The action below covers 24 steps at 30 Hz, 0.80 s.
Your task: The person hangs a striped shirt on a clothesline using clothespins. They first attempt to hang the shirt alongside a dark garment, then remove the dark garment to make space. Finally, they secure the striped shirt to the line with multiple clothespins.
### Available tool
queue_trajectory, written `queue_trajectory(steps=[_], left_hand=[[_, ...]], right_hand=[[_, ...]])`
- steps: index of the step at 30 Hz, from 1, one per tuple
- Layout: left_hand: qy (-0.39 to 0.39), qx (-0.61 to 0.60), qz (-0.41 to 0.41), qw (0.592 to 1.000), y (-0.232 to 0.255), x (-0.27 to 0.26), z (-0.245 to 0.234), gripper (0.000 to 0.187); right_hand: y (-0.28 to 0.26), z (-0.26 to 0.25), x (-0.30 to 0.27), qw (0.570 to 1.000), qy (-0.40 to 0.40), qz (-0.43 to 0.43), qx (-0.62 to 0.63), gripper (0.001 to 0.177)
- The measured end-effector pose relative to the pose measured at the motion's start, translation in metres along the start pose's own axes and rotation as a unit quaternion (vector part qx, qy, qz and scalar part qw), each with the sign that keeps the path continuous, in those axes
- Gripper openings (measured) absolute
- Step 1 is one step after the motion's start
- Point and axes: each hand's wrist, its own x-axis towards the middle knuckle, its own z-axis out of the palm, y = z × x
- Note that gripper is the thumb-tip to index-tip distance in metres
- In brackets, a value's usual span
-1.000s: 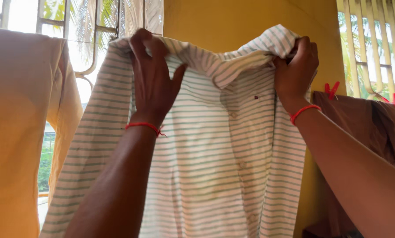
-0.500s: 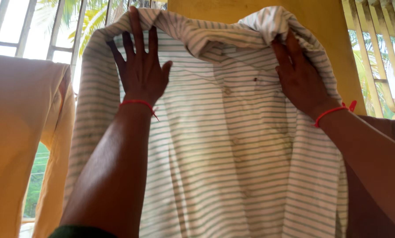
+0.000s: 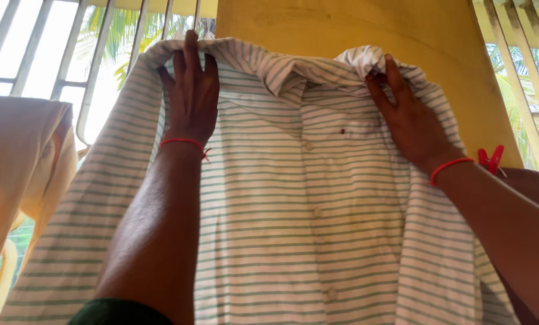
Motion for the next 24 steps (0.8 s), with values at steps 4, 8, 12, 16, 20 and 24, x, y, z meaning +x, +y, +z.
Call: queue_trajectory(steps=[4,8,12,16,20,24], left_hand=[[-0.033,0.024,-0.09,0.995,0.005,0.013,0.028,0.057],[-0.118,-0.099,-0.149,0.977,0.007,-0.002,0.031,0.076],[-0.17,-0.094,-0.2,0.96,0.007,0.001,0.036,0.07],[-0.163,-0.065,-0.204,0.963,0.001,0.0,0.058,0.069],[-0.132,-0.054,-0.173,0.975,0.0,0.001,0.07,0.06],[-0.277,-0.109,-0.197,0.934,-0.004,0.002,0.063,0.038]], right_hand=[[0.004,0.021,0.001,0.997,-0.037,0.054,-0.032,0.071],[0.012,0.047,-0.002,0.993,-0.069,0.083,-0.038,0.047],[0.014,0.068,-0.014,0.991,-0.099,0.068,-0.057,0.041],[0.014,0.079,-0.007,0.982,-0.15,0.115,-0.033,0.046],[0.014,0.09,0.007,0.98,-0.131,0.144,-0.044,0.043],[0.012,0.104,0.016,0.974,-0.129,0.177,-0.057,0.038]])
